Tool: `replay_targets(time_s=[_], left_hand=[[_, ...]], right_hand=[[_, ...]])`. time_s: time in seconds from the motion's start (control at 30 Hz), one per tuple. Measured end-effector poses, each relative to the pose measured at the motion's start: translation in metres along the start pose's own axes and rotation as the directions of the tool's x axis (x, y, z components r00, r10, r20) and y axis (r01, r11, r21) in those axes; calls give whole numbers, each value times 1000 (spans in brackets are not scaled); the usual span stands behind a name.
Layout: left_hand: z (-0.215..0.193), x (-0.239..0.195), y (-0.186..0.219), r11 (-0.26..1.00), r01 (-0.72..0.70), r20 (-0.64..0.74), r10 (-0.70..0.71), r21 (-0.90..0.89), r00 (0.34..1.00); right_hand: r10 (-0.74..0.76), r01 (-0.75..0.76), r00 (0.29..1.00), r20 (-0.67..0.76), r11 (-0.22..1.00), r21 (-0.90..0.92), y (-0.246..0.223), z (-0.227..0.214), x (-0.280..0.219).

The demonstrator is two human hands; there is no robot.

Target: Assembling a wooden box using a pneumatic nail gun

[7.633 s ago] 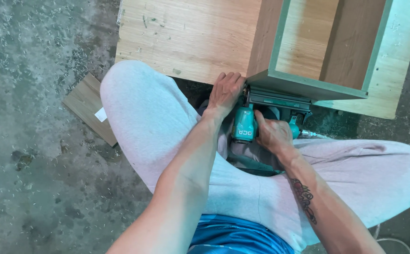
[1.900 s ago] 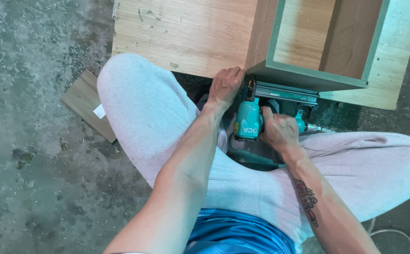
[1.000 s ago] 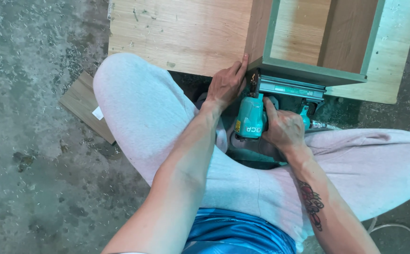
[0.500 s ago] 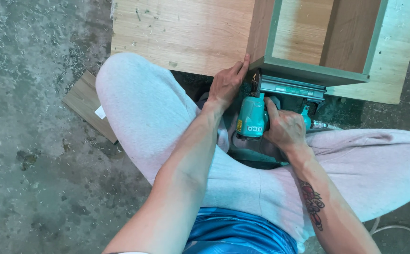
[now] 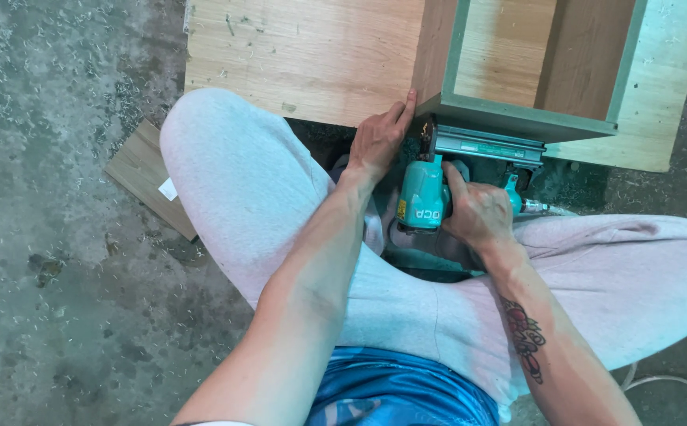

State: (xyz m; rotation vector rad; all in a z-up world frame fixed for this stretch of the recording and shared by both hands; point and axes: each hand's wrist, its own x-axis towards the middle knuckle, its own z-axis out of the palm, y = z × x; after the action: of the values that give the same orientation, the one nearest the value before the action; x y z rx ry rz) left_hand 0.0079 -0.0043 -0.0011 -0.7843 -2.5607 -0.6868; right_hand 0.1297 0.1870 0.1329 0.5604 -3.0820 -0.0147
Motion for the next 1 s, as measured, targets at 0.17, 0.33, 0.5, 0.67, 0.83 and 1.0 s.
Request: replay_targets(time_s=[0.17, 0.33, 0.5, 0.67, 0.83, 1.0], left_hand=[[-1, 4, 7, 999, 39, -35, -40, -9, 999], [-31, 14, 28, 993, 83, -58, -88, -88, 994], [-80, 29, 65, 890, 316, -188, -389, -328, 902], [-106, 41, 79, 889, 288, -168, -364, -356, 916], [-104, 52, 91, 813, 354, -52, -423, -462, 904], [-121, 71, 104, 596, 583, 225, -567, -552, 792]], right_hand=[[5, -6, 994, 112, 1000, 13, 14, -10, -11], [-22, 1, 967, 253, 997, 83, 53, -60, -23], [234, 13, 711, 663, 938, -346, 128, -136, -30], [326, -219, 741, 586, 944, -248, 329, -97, -96], [402, -336, 888, 222, 899, -282, 384, -60, -103], [628, -566, 752, 198, 770, -294, 372, -33, -46]])
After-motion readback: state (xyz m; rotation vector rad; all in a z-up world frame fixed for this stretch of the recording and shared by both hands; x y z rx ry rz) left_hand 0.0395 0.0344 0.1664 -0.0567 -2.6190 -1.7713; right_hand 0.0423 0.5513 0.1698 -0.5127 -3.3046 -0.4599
